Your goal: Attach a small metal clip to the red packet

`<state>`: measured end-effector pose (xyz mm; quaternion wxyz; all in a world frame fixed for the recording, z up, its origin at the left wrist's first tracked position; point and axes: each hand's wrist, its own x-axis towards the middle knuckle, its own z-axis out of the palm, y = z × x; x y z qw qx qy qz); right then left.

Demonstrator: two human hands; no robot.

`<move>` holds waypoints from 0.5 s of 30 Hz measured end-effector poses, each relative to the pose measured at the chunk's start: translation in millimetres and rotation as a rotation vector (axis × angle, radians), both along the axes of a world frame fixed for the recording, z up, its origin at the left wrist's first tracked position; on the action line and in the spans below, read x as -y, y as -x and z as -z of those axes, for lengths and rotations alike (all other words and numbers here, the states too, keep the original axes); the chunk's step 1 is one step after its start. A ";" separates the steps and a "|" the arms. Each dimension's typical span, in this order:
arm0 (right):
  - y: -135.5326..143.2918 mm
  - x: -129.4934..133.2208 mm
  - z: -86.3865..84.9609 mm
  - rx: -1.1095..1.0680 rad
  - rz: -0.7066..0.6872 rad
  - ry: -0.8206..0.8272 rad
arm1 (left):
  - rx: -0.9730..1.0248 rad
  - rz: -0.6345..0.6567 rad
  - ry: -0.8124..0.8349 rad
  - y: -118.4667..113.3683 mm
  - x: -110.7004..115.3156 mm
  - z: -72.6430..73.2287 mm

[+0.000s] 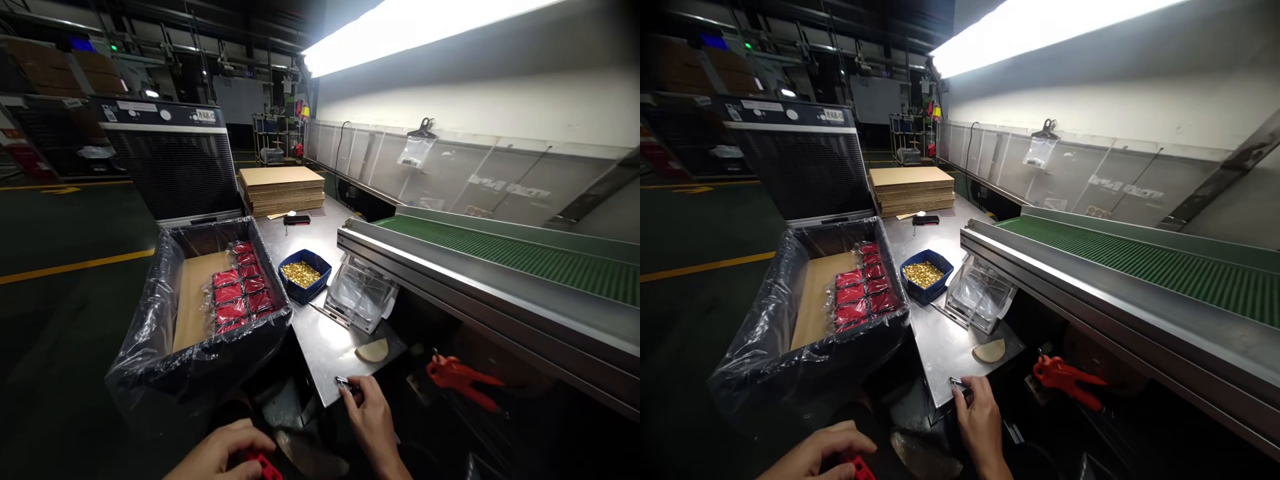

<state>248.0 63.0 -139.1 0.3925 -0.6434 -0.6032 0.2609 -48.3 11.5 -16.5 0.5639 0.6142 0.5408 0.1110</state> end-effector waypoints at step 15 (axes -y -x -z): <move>13.1 22.2 -13.8 -0.082 -0.056 0.293 | 0.695 -0.591 0.600 -34.6 26.0 83.0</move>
